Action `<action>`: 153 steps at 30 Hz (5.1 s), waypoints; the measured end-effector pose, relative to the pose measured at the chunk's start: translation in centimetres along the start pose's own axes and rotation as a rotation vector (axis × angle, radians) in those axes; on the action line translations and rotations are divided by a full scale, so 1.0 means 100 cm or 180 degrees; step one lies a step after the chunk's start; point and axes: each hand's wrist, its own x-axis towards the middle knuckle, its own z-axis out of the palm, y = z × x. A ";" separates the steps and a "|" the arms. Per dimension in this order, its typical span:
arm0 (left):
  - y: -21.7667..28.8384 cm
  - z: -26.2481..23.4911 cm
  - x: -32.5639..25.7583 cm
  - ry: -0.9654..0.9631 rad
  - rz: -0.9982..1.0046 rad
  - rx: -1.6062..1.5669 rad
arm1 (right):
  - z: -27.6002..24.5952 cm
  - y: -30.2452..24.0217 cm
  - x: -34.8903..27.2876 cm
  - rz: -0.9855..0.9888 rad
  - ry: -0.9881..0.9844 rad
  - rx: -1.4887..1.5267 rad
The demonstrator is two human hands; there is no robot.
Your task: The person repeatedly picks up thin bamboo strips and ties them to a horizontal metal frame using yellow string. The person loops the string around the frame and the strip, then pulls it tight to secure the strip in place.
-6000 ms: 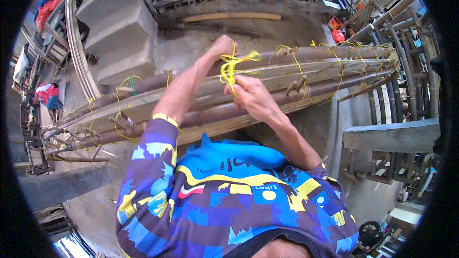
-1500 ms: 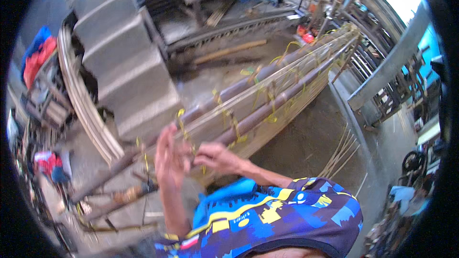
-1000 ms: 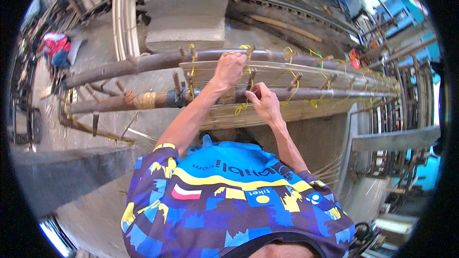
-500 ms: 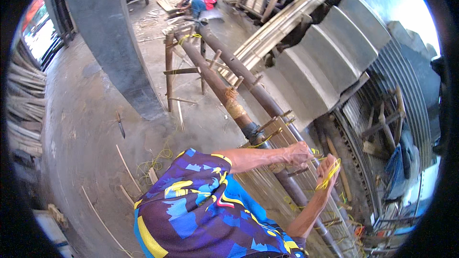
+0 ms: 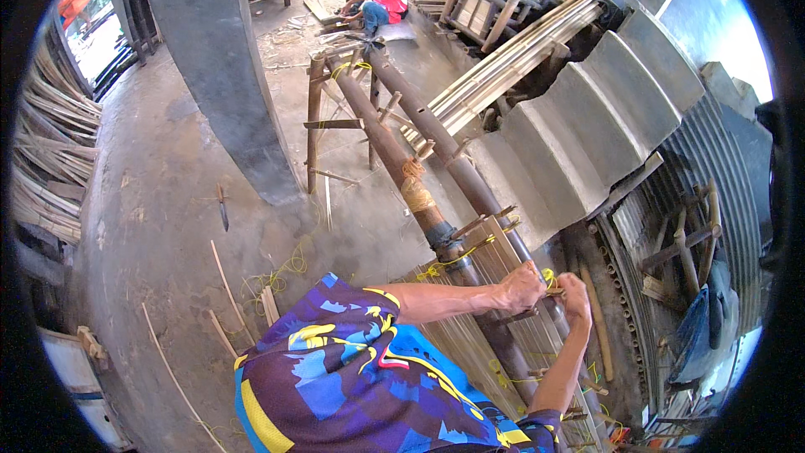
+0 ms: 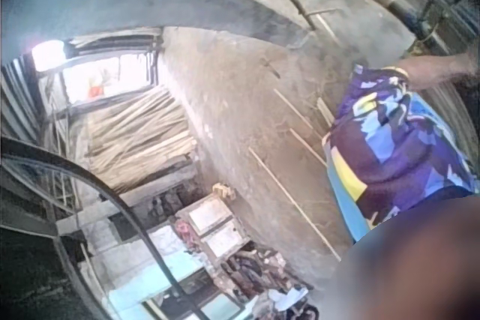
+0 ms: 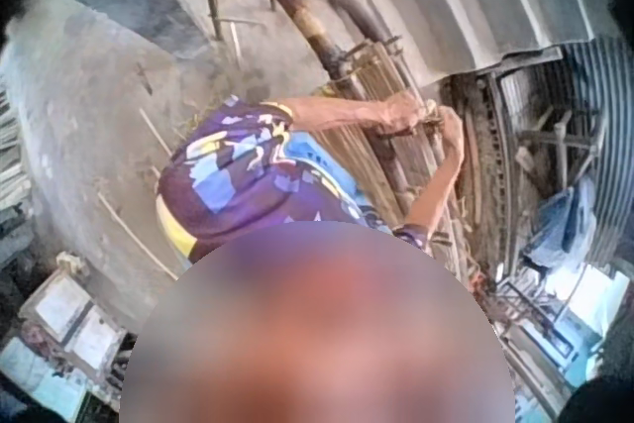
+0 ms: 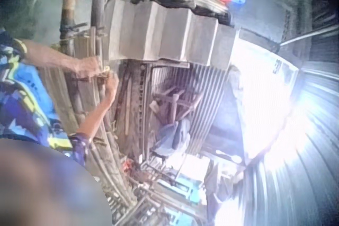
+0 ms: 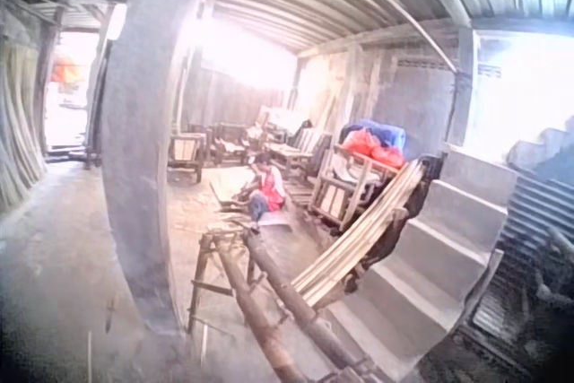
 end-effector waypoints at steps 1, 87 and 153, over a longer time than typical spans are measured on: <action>0.001 -0.004 0.000 -0.0155 0.0020 0.0080 | 0.001 -0.003 -0.002 0.0017 0.0230 0.1357; -0.070 -0.179 -0.134 -0.2093 -0.2357 -0.1504 | 0.267 -0.103 -0.065 -0.1633 -0.2096 -0.0525; -0.017 -0.249 -0.183 0.0469 -0.2249 -0.3793 | 0.244 -0.224 -0.093 -0.1222 0.0693 0.0075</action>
